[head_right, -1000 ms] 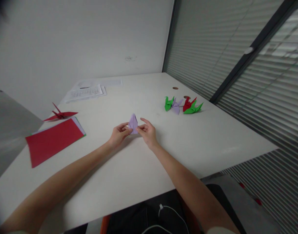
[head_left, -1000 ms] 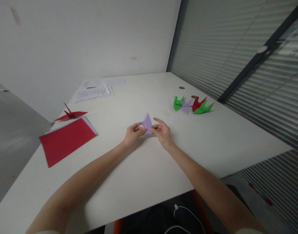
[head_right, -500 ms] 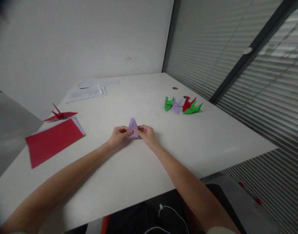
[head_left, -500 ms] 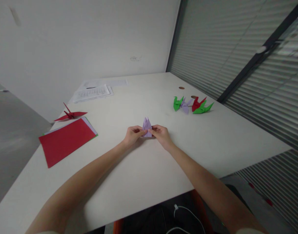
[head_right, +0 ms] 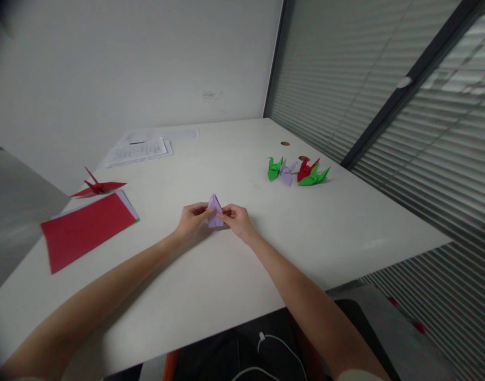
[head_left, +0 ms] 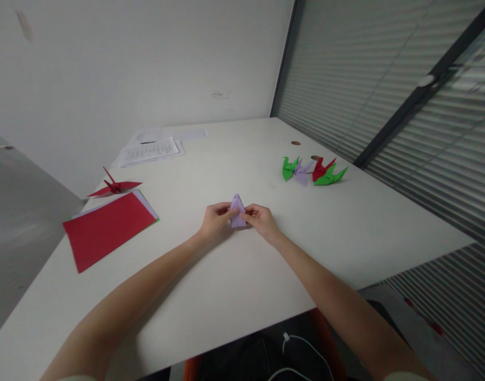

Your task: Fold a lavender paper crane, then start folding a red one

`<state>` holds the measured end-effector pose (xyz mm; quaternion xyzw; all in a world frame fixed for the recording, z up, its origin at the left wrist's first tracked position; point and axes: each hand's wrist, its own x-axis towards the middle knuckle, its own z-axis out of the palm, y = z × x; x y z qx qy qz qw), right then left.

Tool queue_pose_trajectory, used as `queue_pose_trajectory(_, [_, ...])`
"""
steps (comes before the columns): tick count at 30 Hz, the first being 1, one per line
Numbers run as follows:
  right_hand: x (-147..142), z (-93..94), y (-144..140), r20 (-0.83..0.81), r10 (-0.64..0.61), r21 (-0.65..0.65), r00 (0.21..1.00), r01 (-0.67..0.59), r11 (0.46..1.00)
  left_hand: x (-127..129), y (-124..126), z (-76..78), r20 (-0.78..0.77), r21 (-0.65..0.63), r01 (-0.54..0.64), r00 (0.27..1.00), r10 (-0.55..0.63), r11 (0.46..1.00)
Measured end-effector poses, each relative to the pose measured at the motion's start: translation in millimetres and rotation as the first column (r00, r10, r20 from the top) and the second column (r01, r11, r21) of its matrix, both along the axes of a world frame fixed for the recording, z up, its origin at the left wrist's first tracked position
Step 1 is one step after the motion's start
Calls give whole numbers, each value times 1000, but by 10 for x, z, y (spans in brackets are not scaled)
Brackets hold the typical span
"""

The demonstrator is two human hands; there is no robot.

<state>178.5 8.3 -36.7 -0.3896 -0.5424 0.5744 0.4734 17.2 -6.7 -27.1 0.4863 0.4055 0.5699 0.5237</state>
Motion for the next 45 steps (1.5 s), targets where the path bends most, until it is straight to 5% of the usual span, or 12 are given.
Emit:
queue_pose_trajectory(6, [7, 5, 4, -26, -10, 53, 1000, 11, 999, 32, -85, 81, -121, 221, -135, 979, 165, 966])
queue_pose_trajectory(18, [38, -18, 10, 52, 78, 177, 996, -86, 980, 3, -143, 114, -293, 363, 1, 949, 113, 932])
queue_pose_trajectory(24, [216, 137, -42, 173, -3, 452, 985, -76, 889, -56, -129, 134, -421, 491, 15, 879, 222, 871])
queue_pose_trajectory(29, [278, 296, -67, 357, -82, 657, 930, -188, 730, -67, -103, 98, -477, 558, 95, 849, 226, 824])
queue_pose_trajectory(36, [288, 296, -33, 413, -192, 779, 890, -237, 580, -83, -48, 21, -527, 717, 179, 772, 356, 673])
queue_pose_trajectory(41, [291, 271, -22, 479, -369, 823, 796, -261, 505, -79, -56, 20, -553, 720, 193, 740, 383, 667])
queue_pose_trajectory(45, [264, 278, -51, 511, -430, 816, 744, -264, 514, -72, -58, 2, -562, 701, 163, 726, 397, 694])
